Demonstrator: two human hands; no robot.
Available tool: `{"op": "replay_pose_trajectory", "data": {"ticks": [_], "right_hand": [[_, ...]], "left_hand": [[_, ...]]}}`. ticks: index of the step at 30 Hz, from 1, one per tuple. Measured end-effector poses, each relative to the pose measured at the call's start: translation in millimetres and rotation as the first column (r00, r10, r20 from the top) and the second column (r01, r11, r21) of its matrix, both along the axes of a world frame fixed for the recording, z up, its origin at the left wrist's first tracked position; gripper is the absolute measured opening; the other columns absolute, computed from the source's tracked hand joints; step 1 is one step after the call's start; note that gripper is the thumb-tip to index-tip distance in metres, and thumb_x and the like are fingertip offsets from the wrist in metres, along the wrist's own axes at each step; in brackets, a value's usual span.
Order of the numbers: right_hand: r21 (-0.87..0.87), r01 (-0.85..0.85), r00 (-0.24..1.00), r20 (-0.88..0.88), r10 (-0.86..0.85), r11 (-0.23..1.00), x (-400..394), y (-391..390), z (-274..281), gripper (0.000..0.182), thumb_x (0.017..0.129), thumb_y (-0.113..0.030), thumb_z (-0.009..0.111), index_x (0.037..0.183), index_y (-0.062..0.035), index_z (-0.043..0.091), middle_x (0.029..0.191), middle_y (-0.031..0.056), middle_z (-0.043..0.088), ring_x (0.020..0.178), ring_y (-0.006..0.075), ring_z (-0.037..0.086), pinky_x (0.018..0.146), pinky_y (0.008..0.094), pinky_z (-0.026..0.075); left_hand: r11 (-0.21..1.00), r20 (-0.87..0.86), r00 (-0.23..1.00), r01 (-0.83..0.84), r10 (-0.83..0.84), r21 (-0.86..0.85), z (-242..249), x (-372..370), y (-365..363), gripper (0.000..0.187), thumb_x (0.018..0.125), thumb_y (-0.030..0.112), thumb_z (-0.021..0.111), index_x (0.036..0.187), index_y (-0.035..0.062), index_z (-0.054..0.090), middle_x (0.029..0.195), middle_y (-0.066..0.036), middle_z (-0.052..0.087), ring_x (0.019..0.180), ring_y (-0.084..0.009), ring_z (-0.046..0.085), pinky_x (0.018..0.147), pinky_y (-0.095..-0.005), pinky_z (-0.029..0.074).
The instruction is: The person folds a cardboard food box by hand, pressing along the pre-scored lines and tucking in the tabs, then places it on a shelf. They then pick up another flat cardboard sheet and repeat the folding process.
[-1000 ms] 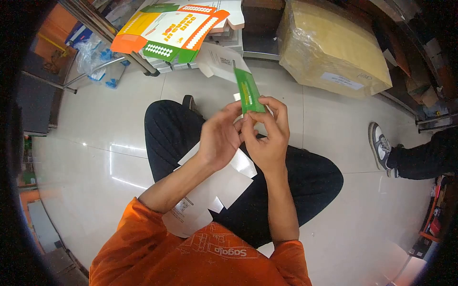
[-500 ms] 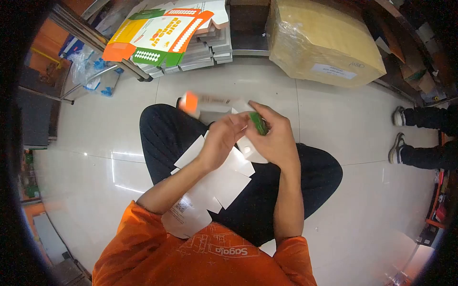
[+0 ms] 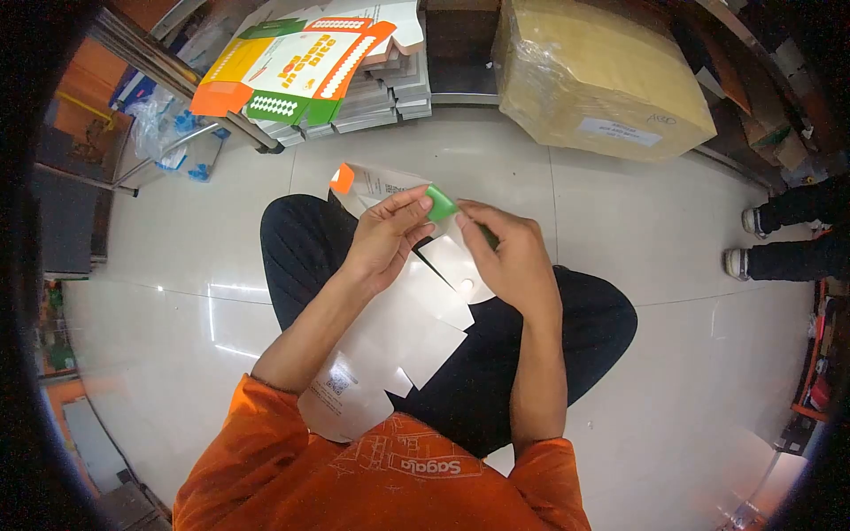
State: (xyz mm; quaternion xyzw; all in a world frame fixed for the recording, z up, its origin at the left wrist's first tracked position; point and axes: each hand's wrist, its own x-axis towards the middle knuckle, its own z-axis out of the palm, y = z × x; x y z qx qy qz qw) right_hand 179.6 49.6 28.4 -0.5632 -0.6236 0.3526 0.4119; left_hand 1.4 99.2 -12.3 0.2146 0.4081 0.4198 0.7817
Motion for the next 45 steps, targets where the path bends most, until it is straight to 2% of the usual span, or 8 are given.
{"op": "replay_pose_trajectory", "data": {"ticks": [7, 13, 20, 22, 23, 25, 29, 45], "right_hand": [[0.100, 0.208, 0.974, -0.116, -0.196, 0.973, -5.8, 8.4, -20.0, 0.010, 0.085, -0.007, 0.069, 0.083, 0.0028, 0.067, 0.096, 0.0138, 0.066, 0.083, 0.0184, 0.065, 0.072, 0.0274, 0.049], [0.274, 0.228, 0.974, -0.055, -0.222, 0.934, -7.8, 11.0, -22.1, 0.009, 0.083, -0.006, 0.070, 0.086, 0.0029, 0.070, 0.106, 0.0116, 0.064, 0.086, 0.0206, 0.064, 0.073, 0.0282, 0.049], [0.194, 0.344, 0.938, -0.115, -0.327, 0.919, -6.9, 8.0, -21.9, 0.009, 0.081, -0.003, 0.071, 0.088, 0.0026, 0.070, 0.104, 0.0128, 0.067, 0.097, 0.0216, 0.064, 0.084, 0.0315, 0.049], [0.182, 0.343, 0.930, -0.206, -0.305, 0.921, -6.7, 8.7, -25.4, 0.010, 0.081, -0.001, 0.070, 0.090, 0.0026, 0.069, 0.102, 0.0135, 0.069, 0.102, 0.0204, 0.064, 0.088, 0.0309, 0.048], [0.182, 0.344, 0.929, -0.206, -0.306, 0.921, -6.4, 9.5, -24.6, 0.010, 0.081, -0.001, 0.070, 0.090, 0.0026, 0.069, 0.102, 0.0135, 0.069, 0.102, 0.0204, 0.064, 0.088, 0.0309, 0.048], [0.221, 0.327, 0.936, -0.213, -0.282, 0.919, -5.4, 11.3, -21.0, 0.009, 0.082, 0.000, 0.070, 0.090, 0.0026, 0.068, 0.105, 0.0130, 0.068, 0.102, 0.0193, 0.063, 0.090, 0.0301, 0.048], [0.122, 0.299, 0.904, -0.354, -0.240, 0.946, -6.0, 12.5, -18.6, 0.009, 0.084, -0.001, 0.068, 0.092, 0.0037, 0.068, 0.107, 0.0128, 0.066, 0.101, 0.0196, 0.063, 0.091, 0.0304, 0.047], [0.251, 0.274, 0.937, -0.289, -0.198, 0.929, -6.7, 12.7, -20.8, 0.009, 0.079, -0.001, 0.071, 0.087, 0.0015, 0.067, 0.103, 0.0088, 0.063, 0.098, 0.0200, 0.062, 0.088, 0.0312, 0.047]], "left_hand": [[0.989, -0.065, 0.997, 0.055, -0.047, 0.136, -4.4, 15.3, -23.6, 0.029, 0.086, 0.013, 0.072, 0.111, 0.0015, 0.063, 0.103, -0.006, 0.066, 0.097, -0.0137, 0.061, 0.087, -0.0281, 0.049], [0.996, 0.017, 1.000, 0.018, -0.019, 0.092, 6.7, 34.1, -27.2, 0.027, 0.090, 0.004, 0.064, 0.116, -0.0003, 0.055, 0.120, -0.012, 0.058, 0.112, -0.0205, 0.058, 0.106, -0.0353, 0.043], [0.998, 0.101, 0.995, -0.006, -0.001, 0.066, 0.0, 42.4, -28.6, 0.031, 0.094, 0.007, 0.059, 0.123, 0.0010, 0.051, 0.120, -0.012, 0.058, 0.117, -0.0220, 0.055, 0.108, -0.0349, 0.041], [0.946, 0.293, 0.915, -0.314, 0.277, 0.086, -6.5, 44.2, -36.9, 0.037, 0.095, 0.019, 0.059, 0.127, 0.0036, 0.048, 0.120, -0.012, 0.058, 0.116, -0.0225, 0.056, 0.105, -0.0341, 0.043], [0.705, -0.238, 0.925, -0.043, 0.295, 0.708, -27.2, 37.1, -34.1, 0.043, 0.091, 0.028, 0.062, 0.126, 0.0057, 0.050, 0.115, -0.011, 0.061, 0.108, -0.0222, 0.061, 0.097, -0.0335, 0.047], [0.632, -0.291, 0.912, 0.048, 0.287, 0.773, -41.1, 26.1, -36.6, 0.043, 0.091, 0.028, 0.063, 0.126, 0.0058, 0.050, 0.114, -0.011, 0.061, 0.108, -0.0223, 0.061, 0.097, -0.0335, 0.047], [0.775, -0.125, 0.981, -0.040, 0.152, 0.631, -23.5, 21.0, -34.0, 0.042, 0.090, 0.027, 0.063, 0.124, 0.0059, 0.051, 0.113, -0.011, 0.062, 0.107, -0.0224, 0.061, 0.096, -0.0336, 0.047], [0.750, -0.110, 0.984, -0.036, 0.144, 0.661, -16.3, 10.5, -23.7, 0.037, 0.087, 0.023, 0.066, 0.118, 0.0064, 0.055, 0.107, -0.011, 0.063, 0.104, -0.0228, 0.062, 0.095, -0.0341, 0.048]]}}
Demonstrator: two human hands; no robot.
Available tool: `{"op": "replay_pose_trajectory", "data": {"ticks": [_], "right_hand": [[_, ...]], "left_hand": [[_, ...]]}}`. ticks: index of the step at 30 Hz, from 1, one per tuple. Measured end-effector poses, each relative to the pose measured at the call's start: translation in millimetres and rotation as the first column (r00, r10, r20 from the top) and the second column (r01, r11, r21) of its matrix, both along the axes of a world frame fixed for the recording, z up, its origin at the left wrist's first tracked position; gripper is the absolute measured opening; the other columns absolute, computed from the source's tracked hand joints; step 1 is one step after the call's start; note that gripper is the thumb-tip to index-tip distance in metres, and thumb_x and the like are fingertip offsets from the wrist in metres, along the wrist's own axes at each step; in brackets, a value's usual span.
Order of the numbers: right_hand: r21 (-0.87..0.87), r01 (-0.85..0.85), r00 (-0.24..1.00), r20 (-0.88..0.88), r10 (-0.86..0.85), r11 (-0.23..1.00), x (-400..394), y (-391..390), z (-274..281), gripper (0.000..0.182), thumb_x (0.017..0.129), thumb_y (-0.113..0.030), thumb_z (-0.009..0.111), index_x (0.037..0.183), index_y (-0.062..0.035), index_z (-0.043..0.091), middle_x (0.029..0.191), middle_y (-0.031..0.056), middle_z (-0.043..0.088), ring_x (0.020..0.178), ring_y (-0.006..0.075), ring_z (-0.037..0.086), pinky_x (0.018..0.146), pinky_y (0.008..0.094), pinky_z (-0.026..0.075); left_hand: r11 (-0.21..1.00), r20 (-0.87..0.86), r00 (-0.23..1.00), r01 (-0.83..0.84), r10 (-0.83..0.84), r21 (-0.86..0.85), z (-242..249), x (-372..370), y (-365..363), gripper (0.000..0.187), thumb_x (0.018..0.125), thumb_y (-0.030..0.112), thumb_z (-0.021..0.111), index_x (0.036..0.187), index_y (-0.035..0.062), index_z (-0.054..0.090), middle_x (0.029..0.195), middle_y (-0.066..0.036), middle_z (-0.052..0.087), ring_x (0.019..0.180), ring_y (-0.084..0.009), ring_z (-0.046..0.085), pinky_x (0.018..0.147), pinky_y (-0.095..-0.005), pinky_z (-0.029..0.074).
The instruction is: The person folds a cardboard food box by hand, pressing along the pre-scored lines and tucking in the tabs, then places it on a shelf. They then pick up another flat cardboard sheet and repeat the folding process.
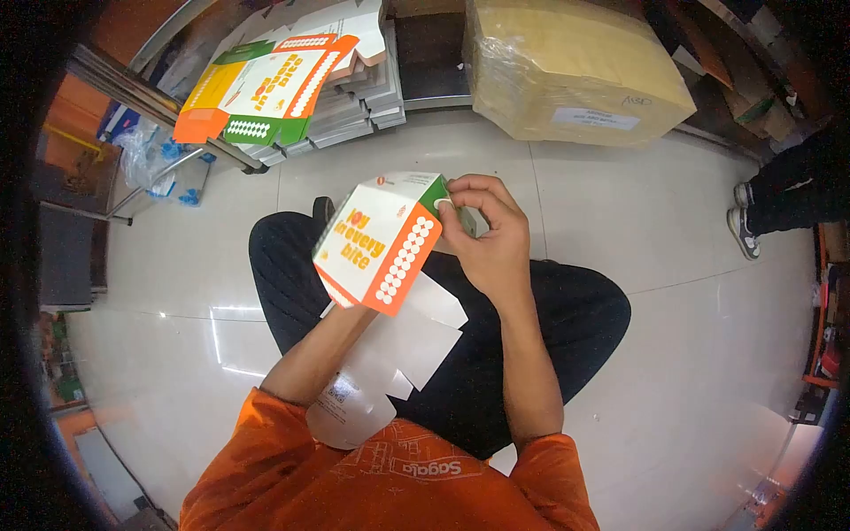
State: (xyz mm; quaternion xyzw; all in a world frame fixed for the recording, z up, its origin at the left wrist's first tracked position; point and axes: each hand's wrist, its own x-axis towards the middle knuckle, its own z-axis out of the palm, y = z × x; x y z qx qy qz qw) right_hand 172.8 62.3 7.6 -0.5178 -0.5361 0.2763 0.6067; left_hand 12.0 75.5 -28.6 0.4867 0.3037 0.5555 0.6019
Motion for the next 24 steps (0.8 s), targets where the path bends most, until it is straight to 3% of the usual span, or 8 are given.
{"op": "replay_pose_trajectory", "data": {"ticks": [5, 8, 13, 16, 24], "right_hand": [[0.018, 0.006, 1.000, 0.026, -0.006, 1.000, -1.5, -1.3, 4.6, 0.010, 0.077, 0.001, 0.072, 0.085, 0.0011, 0.066, 0.101, 0.0088, 0.064, 0.095, 0.0206, 0.063, 0.084, 0.0318, 0.049], [0.044, 0.012, 0.990, 0.138, -0.018, 0.999, -0.7, -2.2, 7.7, 0.010, 0.076, 0.001, 0.073, 0.083, 0.0009, 0.065, 0.101, 0.0093, 0.064, 0.095, 0.0214, 0.064, 0.082, 0.0316, 0.050], [0.082, -0.103, 0.969, 0.232, 0.082, 0.991, 2.6, -4.0, 11.7, 0.008, 0.079, 0.002, 0.070, 0.086, 0.0029, 0.068, 0.104, 0.0113, 0.063, 0.098, 0.0227, 0.064, 0.084, 0.0317, 0.051], [-0.029, -0.178, 0.973, 0.142, 0.180, 0.984, 2.2, -8.6, 22.1, 0.009, 0.082, 0.003, 0.067, 0.090, 0.0034, 0.069, 0.104, 0.0114, 0.064, 0.098, 0.0233, 0.064, 0.084, 0.0315, 0.051], [-0.107, -0.161, 0.978, 0.116, 0.173, 0.981, -1.9, -8.7, 15.0, 0.009, 0.082, 0.004, 0.065, 0.090, 0.0033, 0.069, 0.118, 0.0119, 0.060, 0.105, 0.0233, 0.061, 0.086, 0.0318, 0.050]], "left_hand": [[1.000, -0.020, 1.000, -0.010, 0.010, -0.002, 0.4, -4.0, -1.8, 0.036, 0.086, 0.022, 0.067, 0.116, 0.0066, 0.056, 0.106, -0.011, 0.063, 0.104, -0.0230, 0.062, 0.094, -0.0342, 0.048], [1.000, -0.022, 1.000, -0.012, 0.012, -0.003, 0.4, -6.2, -1.1, 0.035, 0.085, 0.021, 0.067, 0.115, 0.0067, 0.057, 0.105, -0.011, 0.063, 0.103, -0.0230, 0.062, 0.094, -0.0343, 0.048], [1.000, -0.033, 0.999, -0.012, 0.012, 0.006, -0.8, -10.4, 0.9, 0.033, 0.084, 0.020, 0.068, 0.113, 0.0069, 0.058, 0.103, -0.011, 0.064, 0.102, -0.0232, 0.063, 0.093, -0.0345, 0.048], [1.000, -0.037, 0.999, -0.014, 0.014, 0.013, -2.8, -13.1, 1.5, 0.033, 0.084, 0.019, 0.068, 0.112, 0.0070, 0.059, 0.102, -0.011, 0.064, 0.102, -0.0233, 0.063, 0.093, -0.0345, 0.048], [0.999, -0.063, 0.998, -0.004, 0.007, 0.046, -4.6, -19.3, 4.3, 0.031, 0.082, 0.018, 0.070, 0.109, 0.0073, 0.061, 0.100, -0.011, 0.065, 0.100, -0.0235, 0.063, 0.092, -0.0348, 0.048]]}}
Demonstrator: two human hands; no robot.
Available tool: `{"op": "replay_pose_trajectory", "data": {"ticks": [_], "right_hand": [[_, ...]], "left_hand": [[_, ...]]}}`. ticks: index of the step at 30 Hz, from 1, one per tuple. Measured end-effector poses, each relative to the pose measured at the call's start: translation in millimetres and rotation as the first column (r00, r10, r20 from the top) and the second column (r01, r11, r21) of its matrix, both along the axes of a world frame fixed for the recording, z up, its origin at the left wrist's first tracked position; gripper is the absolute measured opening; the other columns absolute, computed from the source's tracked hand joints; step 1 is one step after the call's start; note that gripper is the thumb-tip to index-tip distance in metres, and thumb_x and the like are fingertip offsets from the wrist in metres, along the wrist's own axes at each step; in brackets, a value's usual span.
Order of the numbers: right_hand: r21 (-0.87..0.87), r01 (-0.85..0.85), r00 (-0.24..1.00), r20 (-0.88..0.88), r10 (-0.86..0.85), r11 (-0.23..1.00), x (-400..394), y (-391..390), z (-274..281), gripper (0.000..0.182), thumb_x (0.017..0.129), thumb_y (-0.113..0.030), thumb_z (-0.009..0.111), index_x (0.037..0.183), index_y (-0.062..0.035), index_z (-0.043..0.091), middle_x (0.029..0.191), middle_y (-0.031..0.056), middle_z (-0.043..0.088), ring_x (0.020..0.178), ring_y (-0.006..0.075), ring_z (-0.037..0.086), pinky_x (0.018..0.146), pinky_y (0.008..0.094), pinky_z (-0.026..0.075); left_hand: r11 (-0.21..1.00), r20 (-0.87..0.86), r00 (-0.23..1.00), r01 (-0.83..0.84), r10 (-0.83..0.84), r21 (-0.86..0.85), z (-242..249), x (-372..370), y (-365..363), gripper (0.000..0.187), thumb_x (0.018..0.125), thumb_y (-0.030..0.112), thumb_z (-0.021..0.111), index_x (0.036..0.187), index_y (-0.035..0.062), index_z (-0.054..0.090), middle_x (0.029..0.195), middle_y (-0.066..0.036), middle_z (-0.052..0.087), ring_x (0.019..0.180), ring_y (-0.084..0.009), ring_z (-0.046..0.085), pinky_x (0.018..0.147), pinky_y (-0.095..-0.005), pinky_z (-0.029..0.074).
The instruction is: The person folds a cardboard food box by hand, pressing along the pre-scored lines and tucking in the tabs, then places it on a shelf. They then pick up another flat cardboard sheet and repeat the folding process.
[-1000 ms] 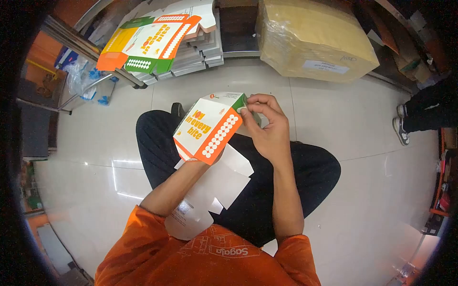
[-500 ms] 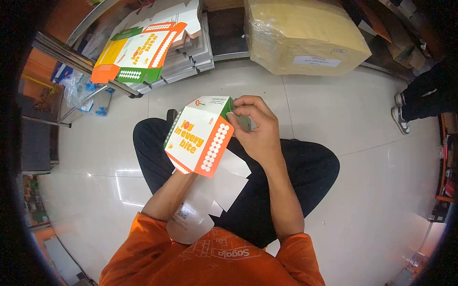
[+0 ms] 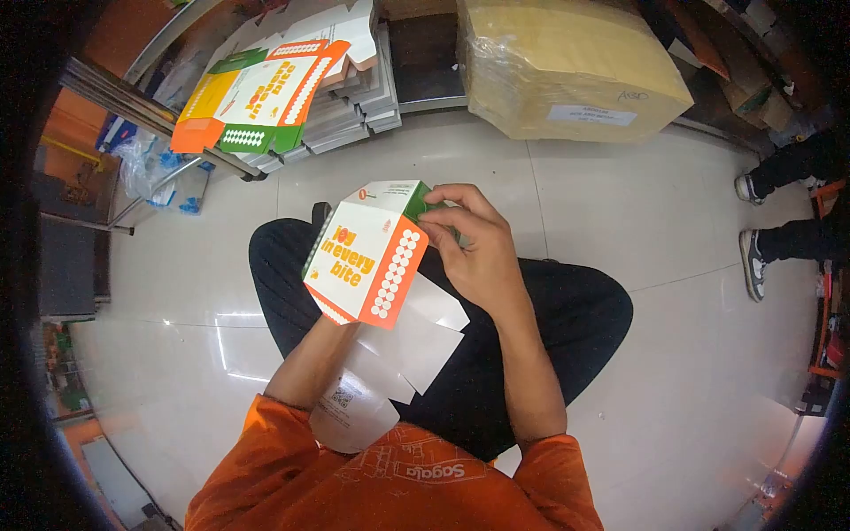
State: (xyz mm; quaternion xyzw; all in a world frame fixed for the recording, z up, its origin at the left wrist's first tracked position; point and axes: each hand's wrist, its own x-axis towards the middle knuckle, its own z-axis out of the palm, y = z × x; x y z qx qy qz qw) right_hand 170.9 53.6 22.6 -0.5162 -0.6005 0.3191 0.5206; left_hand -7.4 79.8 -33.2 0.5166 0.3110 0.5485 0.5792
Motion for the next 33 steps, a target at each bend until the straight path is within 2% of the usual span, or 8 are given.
{"op": "replay_pose_trajectory", "data": {"ticks": [5, 7, 13, 15, 17, 22, 26, 33], "right_hand": [[0.156, -0.027, 0.997, 0.075, 0.015, 0.987, 1.6, 2.8, -11.5, 0.012, 0.082, 0.005, 0.066, 0.093, 0.0024, 0.066, 0.123, 0.0133, 0.058, 0.113, 0.0239, 0.058, 0.092, 0.0342, 0.048], [0.073, -0.179, 0.949, -0.252, 0.191, 0.981, 8.8, 2.6, -13.7, 0.027, 0.084, 0.005, 0.065, 0.109, -0.0008, 0.058, 0.126, 0.0153, 0.056, 0.118, 0.0247, 0.055, 0.096, 0.0366, 0.047], [-0.165, -0.536, 0.644, -0.714, 0.275, 0.828, 47.0, 8.0, -19.8, 0.041, 0.087, 0.001, 0.062, 0.124, -0.0011, 0.046, 0.139, 0.0224, 0.046, 0.118, 0.0269, 0.054, 0.098, 0.0406, 0.046], [-0.022, -0.661, 0.267, -0.941, 0.208, 0.750, 49.2, 10.9, -9.3, 0.044, 0.088, -0.008, 0.062, 0.128, 0.0001, 0.045, 0.138, 0.0231, 0.047, 0.117, 0.0277, 0.055, 0.097, 0.0423, 0.046], [0.062, -0.664, 0.214, -0.939, 0.269, 0.745, 43.8, 6.1, -10.8, 0.052, 0.090, -0.017, 0.061, 0.135, 0.0014, 0.040, 0.139, 0.0233, 0.045, 0.120, 0.0299, 0.053, 0.098, 0.0434, 0.045], [0.106, -0.225, 0.957, -0.162, 0.240, 0.969, 13.8, 0.4, 9.0, 0.046, 0.087, -0.008, 0.064, 0.131, 0.0002, 0.053, 0.141, 0.0197, 0.044, 0.128, 0.0347, 0.046, 0.103, 0.0429, 0.041], [0.294, -0.067, 0.998, 0.006, 0.068, 0.953, -1.7, -2.3, 16.3, 0.031, 0.082, 0.003, 0.064, 0.112, -0.0042, 0.069, 0.136, 0.0214, 0.047, 0.129, 0.0364, 0.045, 0.105, 0.0439, 0.039], [0.455, -0.107, 0.993, 0.084, 0.078, 0.884, -6.7, -4.7, 20.9, 0.036, 0.074, -0.006, 0.076, 0.110, -0.0056, 0.069, 0.135, 0.0214, 0.049, 0.127, 0.0370, 0.048, 0.103, 0.0454, 0.040]], "left_hand": [[1.000, -0.047, 0.999, 0.006, -0.005, 0.024, -4.8, -5.7, -2.3, 0.029, 0.081, 0.016, 0.070, 0.107, 0.0074, 0.062, 0.098, -0.011, 0.065, 0.099, -0.0236, 0.063, 0.091, -0.0349, 0.048], [0.999, -0.095, 0.995, 0.022, -0.018, 0.044, -7.9, -9.3, -4.1, 0.029, 0.080, 0.016, 0.071, 0.107, 0.0075, 0.062, 0.098, -0.011, 0.065, 0.099, -0.0237, 0.063, 0.091, -0.0350, 0.048], [0.896, -0.565, 0.818, 0.326, -0.107, 0.301, -16.7, -13.1, 17.5, 0.027, 0.079, 0.015, 0.072, 0.104, 0.0077, 0.064, 0.096, -0.011, 0.066, 0.098, -0.0238, 0.064, 0.090, -0.0351, 0.048], [0.782, -0.677, 0.736, 0.414, 0.014, 0.466, -4.4, -4.2, 28.9, 0.027, 0.079, 0.014, 0.072, 0.104, 0.0078, 0.064, 0.095, -0.011, 0.066, 0.097, -0.0239, 0.064, 0.090, -0.0352, 0.048], [0.795, -0.445, 0.870, 0.110, 0.213, 0.597, 38.8, 17.5, 9.9, 0.025, 0.070, 0.008, 0.073, 0.093, 0.0045, 0.065, 0.087, -0.013, 0.065, 0.090, -0.0332, 0.063, 0.093, -0.0464, 0.041], [0.812, -0.478, 0.833, 0.061, 0.278, 0.580, 44.8, 20.0, -0.2, 0.032, 0.072, 0.002, 0.069, 0.103, 0.0029, 0.063, 0.098, -0.015, 0.064, 0.092, -0.0355, 0.062, 0.094, -0.0413, 0.042], [0.992, -0.171, 0.984, -0.021, 0.042, 0.121, 45.1, 21.9, -1.1, 0.033, 0.080, -0.004, 0.064, 0.112, 0.0012, 0.059, 0.112, -0.010, 0.062, 0.108, -0.0191, 0.058, 0.094, -0.0320, 0.043], [0.978, 0.303, 0.932, 0.210, -0.199, -0.004, 55.4, 17.9, -4.7, 0.044, 0.086, 0.002, 0.055, 0.129, -0.0046, 0.048, 0.125, -0.011, 0.055, 0.117, -0.0184, 0.052, 0.100, -0.0315, 0.039]]}}
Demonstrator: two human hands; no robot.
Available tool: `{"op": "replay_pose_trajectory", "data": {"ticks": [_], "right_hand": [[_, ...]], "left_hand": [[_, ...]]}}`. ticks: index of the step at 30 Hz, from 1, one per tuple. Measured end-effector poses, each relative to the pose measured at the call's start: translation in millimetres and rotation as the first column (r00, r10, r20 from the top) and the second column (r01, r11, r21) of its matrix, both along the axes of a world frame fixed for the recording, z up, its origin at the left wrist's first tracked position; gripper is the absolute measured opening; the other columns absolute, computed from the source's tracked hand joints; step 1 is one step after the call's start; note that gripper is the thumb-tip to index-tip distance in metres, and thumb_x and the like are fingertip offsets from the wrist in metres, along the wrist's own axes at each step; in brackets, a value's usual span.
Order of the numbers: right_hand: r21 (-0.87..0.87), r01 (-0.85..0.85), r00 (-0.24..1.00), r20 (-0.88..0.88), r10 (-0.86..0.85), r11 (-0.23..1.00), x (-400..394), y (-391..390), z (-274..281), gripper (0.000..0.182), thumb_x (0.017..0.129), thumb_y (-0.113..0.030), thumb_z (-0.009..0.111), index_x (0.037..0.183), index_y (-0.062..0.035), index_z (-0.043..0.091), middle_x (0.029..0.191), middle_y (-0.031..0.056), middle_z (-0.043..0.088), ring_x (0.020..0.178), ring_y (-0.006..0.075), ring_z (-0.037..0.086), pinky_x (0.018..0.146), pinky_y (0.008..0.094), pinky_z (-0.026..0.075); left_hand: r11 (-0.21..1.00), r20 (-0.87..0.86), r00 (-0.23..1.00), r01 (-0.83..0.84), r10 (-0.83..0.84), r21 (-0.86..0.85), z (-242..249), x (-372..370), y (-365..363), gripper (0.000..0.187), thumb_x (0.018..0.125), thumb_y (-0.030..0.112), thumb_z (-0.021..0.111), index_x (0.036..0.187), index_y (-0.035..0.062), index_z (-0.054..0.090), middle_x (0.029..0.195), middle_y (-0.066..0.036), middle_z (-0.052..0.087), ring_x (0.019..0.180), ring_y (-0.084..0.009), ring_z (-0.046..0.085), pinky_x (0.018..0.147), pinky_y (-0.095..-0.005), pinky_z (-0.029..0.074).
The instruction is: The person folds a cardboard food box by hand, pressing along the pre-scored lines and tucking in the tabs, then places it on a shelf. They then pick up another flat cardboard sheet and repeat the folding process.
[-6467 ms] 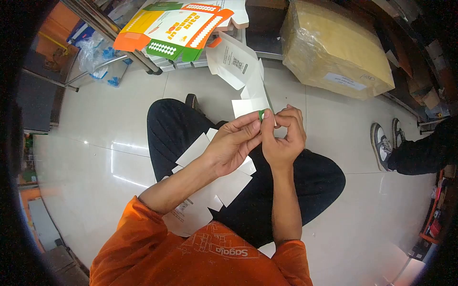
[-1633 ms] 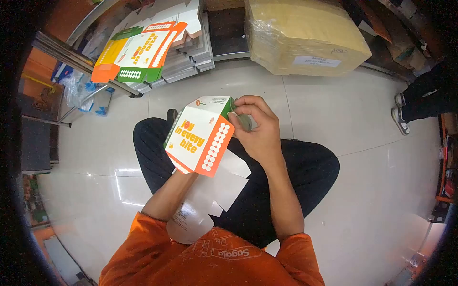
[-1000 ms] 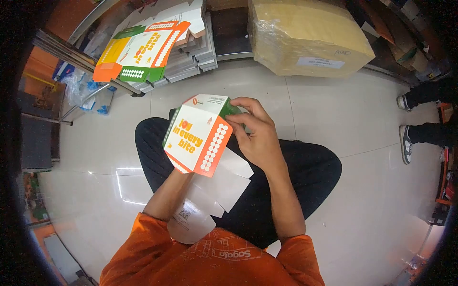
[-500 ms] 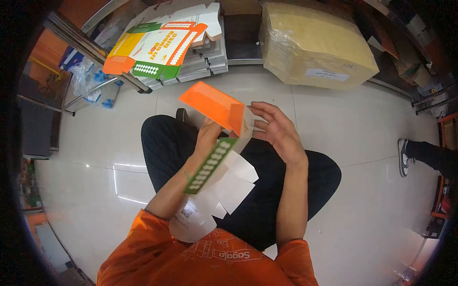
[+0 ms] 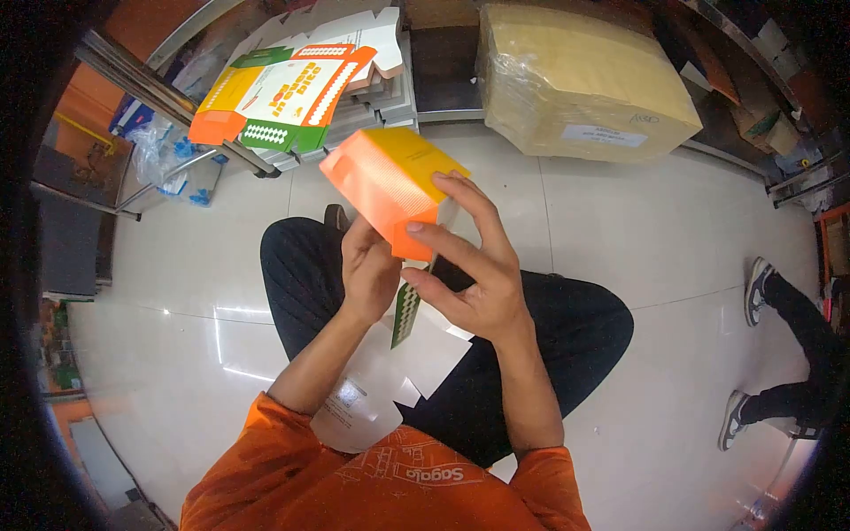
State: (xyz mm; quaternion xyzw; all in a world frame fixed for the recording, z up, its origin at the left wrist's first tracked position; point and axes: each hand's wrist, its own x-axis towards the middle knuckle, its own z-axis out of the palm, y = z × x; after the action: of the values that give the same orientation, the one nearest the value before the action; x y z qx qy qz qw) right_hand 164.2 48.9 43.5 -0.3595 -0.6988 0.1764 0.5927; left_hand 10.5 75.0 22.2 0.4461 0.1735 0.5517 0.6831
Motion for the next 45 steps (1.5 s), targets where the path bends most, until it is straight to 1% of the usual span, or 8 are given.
{"op": "replay_pose_trajectory", "data": {"ticks": [4, 7, 12, 14, 20, 24, 34, 45], "right_hand": [[-0.057, 0.045, 0.998, -0.050, -0.048, 0.997, 5.1, 0.7, -2.8, 0.054, 0.064, -0.007, 0.085, 0.114, -0.0065, 0.064, 0.135, 0.0197, 0.049, 0.126, 0.0370, 0.048, 0.102, 0.0454, 0.042], [-0.116, 0.071, 0.997, -0.034, -0.075, 0.991, 11.2, 0.4, -3.6, 0.048, 0.065, -0.006, 0.083, 0.110, -0.0060, 0.067, 0.135, 0.0183, 0.050, 0.125, 0.0348, 0.049, 0.101, 0.0430, 0.043], [-0.160, -0.013, 0.990, 0.138, 0.035, 0.987, 22.3, -3.8, 2.3, 0.039, 0.064, -0.005, 0.082, 0.101, -0.0079, 0.073, 0.134, 0.0153, 0.052, 0.123, 0.0315, 0.052, 0.099, 0.0388, 0.045], [-0.181, -0.023, 0.985, 0.165, 0.053, 0.983, 23.2, -5.3, 7.1, 0.038, 0.064, -0.005, 0.082, 0.101, -0.0084, 0.073, 0.133, 0.0145, 0.053, 0.122, 0.0313, 0.053, 0.099, 0.0388, 0.045], [-0.245, -0.055, 0.975, 0.195, 0.105, 0.968, 26.9, -8.2, 4.8, 0.031, 0.065, -0.006, 0.081, 0.095, -0.0082, 0.074, 0.132, 0.0136, 0.054, 0.119, 0.0295, 0.055, 0.099, 0.0376, 0.045], [-0.251, -0.047, 0.981, 0.168, 0.092, 0.967, 26.5, -6.5, 0.8, 0.025, 0.067, -0.005, 0.080, 0.091, -0.0065, 0.073, 0.131, 0.0136, 0.055, 0.116, 0.0296, 0.057, 0.095, 0.0367, 0.047], [-0.158, -0.066, 0.992, 0.100, 0.083, 0.985, 27.5, -0.7, -6.6, 0.021, 0.068, 0.002, 0.075, 0.088, -0.0039, 0.072, 0.121, 0.0136, 0.062, 0.111, 0.0286, 0.061, 0.091, 0.0354, 0.050], [-0.107, -0.030, 0.975, 0.217, 0.052, 0.994, 27.6, 0.4, -4.6, 0.013, 0.070, 0.003, 0.073, 0.082, -0.0008, 0.070, 0.115, 0.0107, 0.064, 0.108, 0.0295, 0.061, 0.087, 0.0372, 0.052]], "left_hand": [[0.986, -0.054, 0.989, 0.134, -0.140, -0.104, 12.8, -5.2, 3.9, 0.035, 0.091, 0.010, 0.053, 0.123, -0.0066, 0.055, 0.121, -0.014, 0.059, 0.111, -0.0211, 0.058, 0.099, -0.0347, 0.043], [0.990, -0.259, 0.960, 0.085, -0.111, -0.109, 19.0, -2.3, 3.2, 0.034, 0.097, 0.020, 0.052, 0.118, -0.0075, 0.059, 0.116, -0.014, 0.062, 0.107, -0.0201, 0.059, 0.096, -0.0340, 0.045], [0.951, -0.304, 0.930, 0.120, -0.208, -0.284, 37.7, -6.9, 10.4, 0.039, 0.100, 0.030, 0.051, 0.115, -0.0036, 0.062, 0.107, -0.011, 0.066, 0.096, -0.0175, 0.063, 0.088, -0.0330, 0.049], [0.885, -0.277, 0.937, 0.064, -0.212, -0.461, 41.1, -4.0, 10.9, 0.037, 0.099, 0.032, 0.051, 0.111, -0.0007, 0.064, 0.101, -0.008, 0.068, 0.090, -0.0155, 0.064, 0.082, -0.0321, 0.049], [0.839, -0.310, 0.924, 0.021, -0.224, -0.543, 40.4, -4.8, 14.8, 0.035, 0.098, 0.037, 0.054, 0.103, 0.0049, 0.066, 0.090, -0.002, 0.067, 0.075, -0.0098, 0.057, 0.066, -0.0261, 0.043], [0.837, -0.349, 0.914, -0.019, -0.207, -0.548, 37.9, -2.8, 16.9, 0.036, 0.097, 0.037, 0.055, 0.103, 0.0045, 0.067, 0.089, -0.001, 0.066, 0.073, -0.0084, 0.054, 0.064, -0.0243, 0.040], [0.826, -0.200, 0.950, 0.092, -0.241, -0.556, 34.1, -11.4, 25.4, 0.025, 0.096, 0.020, 0.058, 0.102, -0.0037, 0.064, 0.090, -0.009, 0.067, 0.071, -0.0115, 0.064, 0.065, -0.0228, 0.054], [0.748, -0.073, 0.971, 0.127, -0.229, -0.652, 33.4, -10.4, 32.6, 0.024, 0.096, 0.016, 0.057, 0.107, -0.0048, 0.057, 0.083, -0.008, 0.066, 0.066, -0.0116, 0.065, 0.060, -0.0213, 0.056]]}}
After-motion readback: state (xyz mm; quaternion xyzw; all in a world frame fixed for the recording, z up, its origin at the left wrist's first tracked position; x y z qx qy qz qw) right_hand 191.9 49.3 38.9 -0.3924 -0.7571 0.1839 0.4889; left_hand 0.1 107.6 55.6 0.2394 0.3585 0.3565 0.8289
